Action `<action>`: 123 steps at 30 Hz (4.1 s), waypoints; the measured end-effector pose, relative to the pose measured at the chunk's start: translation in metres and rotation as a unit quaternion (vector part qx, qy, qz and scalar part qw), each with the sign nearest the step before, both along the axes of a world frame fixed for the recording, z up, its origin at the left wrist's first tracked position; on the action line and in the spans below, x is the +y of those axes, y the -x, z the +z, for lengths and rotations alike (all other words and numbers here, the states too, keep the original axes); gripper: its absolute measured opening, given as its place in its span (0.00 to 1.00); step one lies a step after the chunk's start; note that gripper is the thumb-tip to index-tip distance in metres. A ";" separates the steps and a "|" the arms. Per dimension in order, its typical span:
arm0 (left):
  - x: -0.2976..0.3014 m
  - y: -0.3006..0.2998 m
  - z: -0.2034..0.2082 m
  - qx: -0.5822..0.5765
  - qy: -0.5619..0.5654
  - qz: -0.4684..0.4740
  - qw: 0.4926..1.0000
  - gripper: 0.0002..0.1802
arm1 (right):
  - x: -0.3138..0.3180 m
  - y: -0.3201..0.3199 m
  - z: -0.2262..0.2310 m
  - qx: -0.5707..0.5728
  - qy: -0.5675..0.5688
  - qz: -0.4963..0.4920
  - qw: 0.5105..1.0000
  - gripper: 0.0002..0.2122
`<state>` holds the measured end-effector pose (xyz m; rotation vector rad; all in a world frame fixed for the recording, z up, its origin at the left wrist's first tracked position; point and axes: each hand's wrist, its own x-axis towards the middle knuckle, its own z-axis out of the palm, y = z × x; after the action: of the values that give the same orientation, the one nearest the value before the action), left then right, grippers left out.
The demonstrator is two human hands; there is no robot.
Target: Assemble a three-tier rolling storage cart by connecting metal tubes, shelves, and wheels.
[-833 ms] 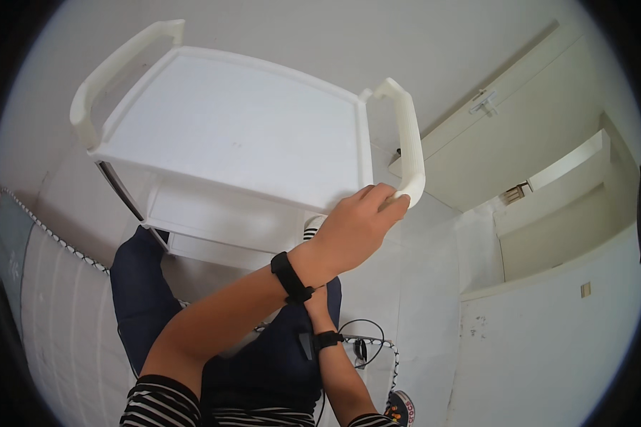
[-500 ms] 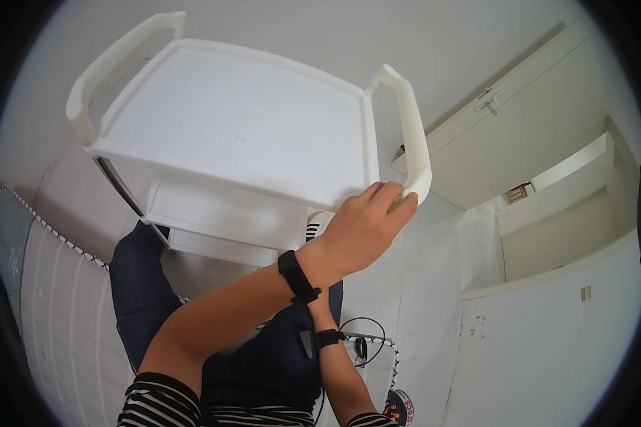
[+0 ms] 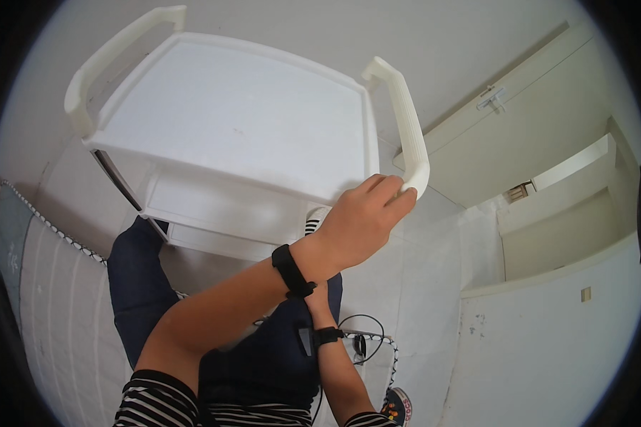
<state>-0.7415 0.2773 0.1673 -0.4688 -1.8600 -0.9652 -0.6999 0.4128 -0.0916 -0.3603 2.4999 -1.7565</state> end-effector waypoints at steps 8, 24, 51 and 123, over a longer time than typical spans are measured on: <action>0.001 0.003 -0.001 0.036 -0.024 -0.026 0.999 0.13 | 0.003 0.004 -0.008 0.012 -0.015 0.003 1.000 0.10; -0.008 -0.005 0.019 -0.216 -0.079 -0.123 0.965 0.24 | 0.000 0.005 -0.004 0.065 -0.043 0.034 0.996 0.09; 0.010 0.021 0.023 -0.267 -0.155 -0.181 0.934 0.40 | 0.010 0.010 -0.028 0.010 -0.020 0.105 0.994 0.24; -0.004 0.009 0.034 -0.311 -0.157 -0.197 0.916 0.29 | -0.020 0.002 0.024 0.090 0.059 0.023 0.994 0.15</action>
<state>-0.7510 0.2732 0.2012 -0.3676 -2.1417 -1.8229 -0.7016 0.3932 -0.0673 -0.6054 2.4862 -1.9384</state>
